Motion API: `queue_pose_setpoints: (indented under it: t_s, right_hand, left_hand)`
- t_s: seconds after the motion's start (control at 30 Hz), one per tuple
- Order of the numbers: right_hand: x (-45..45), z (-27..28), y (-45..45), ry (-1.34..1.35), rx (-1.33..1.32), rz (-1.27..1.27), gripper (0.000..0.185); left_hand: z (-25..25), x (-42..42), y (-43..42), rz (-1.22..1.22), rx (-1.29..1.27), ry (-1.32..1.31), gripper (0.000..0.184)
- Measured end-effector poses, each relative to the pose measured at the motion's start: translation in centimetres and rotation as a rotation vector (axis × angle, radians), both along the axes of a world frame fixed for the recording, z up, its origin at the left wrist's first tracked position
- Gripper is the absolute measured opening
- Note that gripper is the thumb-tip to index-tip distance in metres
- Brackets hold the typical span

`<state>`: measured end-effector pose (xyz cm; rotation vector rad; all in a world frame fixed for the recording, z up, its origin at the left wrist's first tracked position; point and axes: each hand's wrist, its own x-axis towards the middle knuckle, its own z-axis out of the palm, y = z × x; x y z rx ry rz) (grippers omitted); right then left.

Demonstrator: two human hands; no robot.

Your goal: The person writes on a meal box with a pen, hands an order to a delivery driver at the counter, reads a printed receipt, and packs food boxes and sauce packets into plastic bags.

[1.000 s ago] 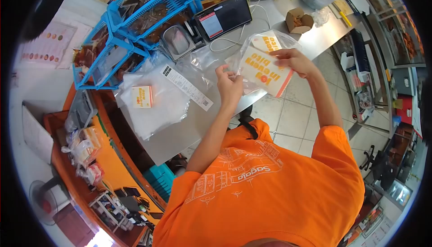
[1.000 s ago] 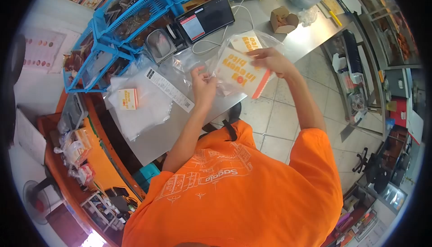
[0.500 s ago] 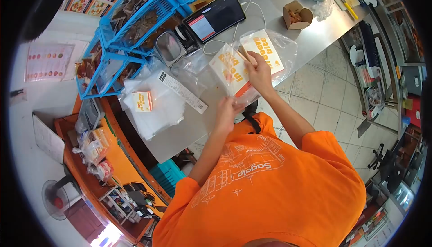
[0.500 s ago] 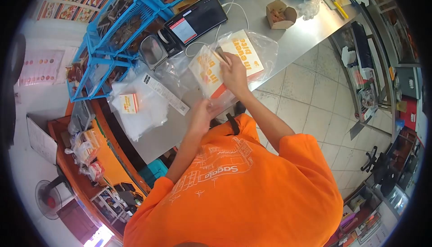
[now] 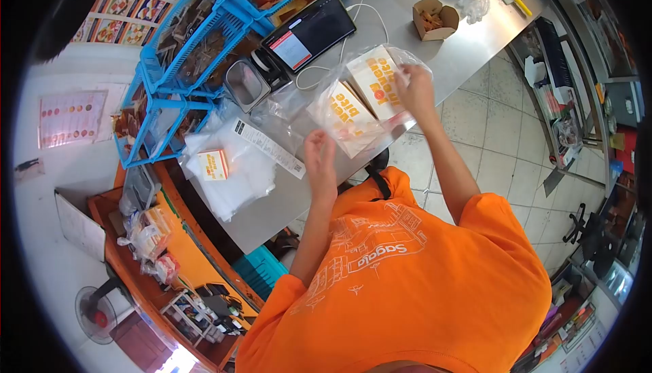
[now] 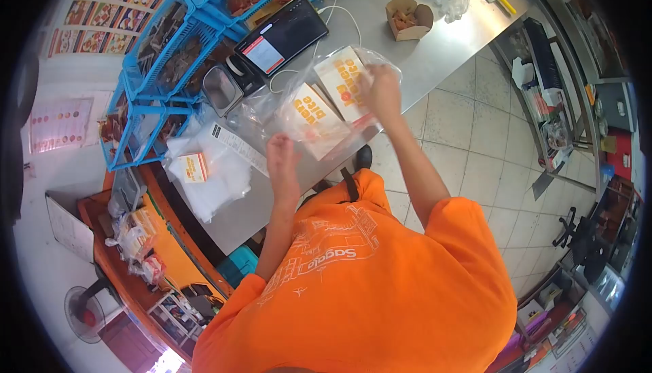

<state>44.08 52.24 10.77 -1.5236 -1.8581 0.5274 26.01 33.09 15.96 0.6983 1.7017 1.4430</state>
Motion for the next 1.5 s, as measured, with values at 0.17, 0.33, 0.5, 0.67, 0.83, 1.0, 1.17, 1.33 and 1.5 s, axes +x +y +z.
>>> queue_pose_setpoints:
  t_s: [0.17, 0.33, 0.5, 0.67, 0.83, 1.0, 1.17, 1.33, 1.5]
  right_hand:
    - [0.9, -0.9, 5.1, 0.098, -0.671, 0.221, 0.053]
    - [1.5, -1.8, 5.4, 0.058, -0.626, 0.257, 0.051]
    - [4.4, -1.4, 5.9, 0.023, -0.273, 0.175, 0.044]
    - [5.7, -6.6, 7.1, -0.13, -0.046, 0.189, 0.039]
    - [9.7, -1.2, 9.9, -0.34, -0.176, 0.105, 0.033]
    - [8.1, 11.6, 7.0, -0.232, -0.043, 0.016, 0.025]
    - [-1.8, 15.8, -1.6, 0.308, -0.192, 0.174, 0.028]
    - [-15.4, 11.8, -12.6, 0.511, -0.701, 0.544, 0.034]
    - [-19.4, 8.5, -18.0, 0.67, -0.48, 0.584, 0.078]
  left_hand:
    - [-7.1, 2.1, -1.6, -0.24, -0.108, 0.511, 0.1]
    - [-9.8, -0.3, 1.0, -0.267, -0.117, 0.228, 0.111]
    - [-7.6, -1.2, -0.4, -0.386, -0.17, 0.349, 0.104]
    - [-5.4, -9.4, -3.6, -0.294, -0.206, 0.596, 0.101]
    - [-11.8, -30.8, -9.1, 0.418, -0.458, 0.932, 0.109]
    - [-8.5, -36.8, -9.2, 0.379, -0.902, 1.017, 0.134]
    - [-9.5, -41.1, -10.2, 0.046, -0.768, 0.841, 0.127]
    - [-10.5, -38.6, -10.1, 0.159, -0.026, 0.49, 0.086]
    - [5.2, -20.8, -3.1, -0.276, 0.184, 0.242, 0.076]
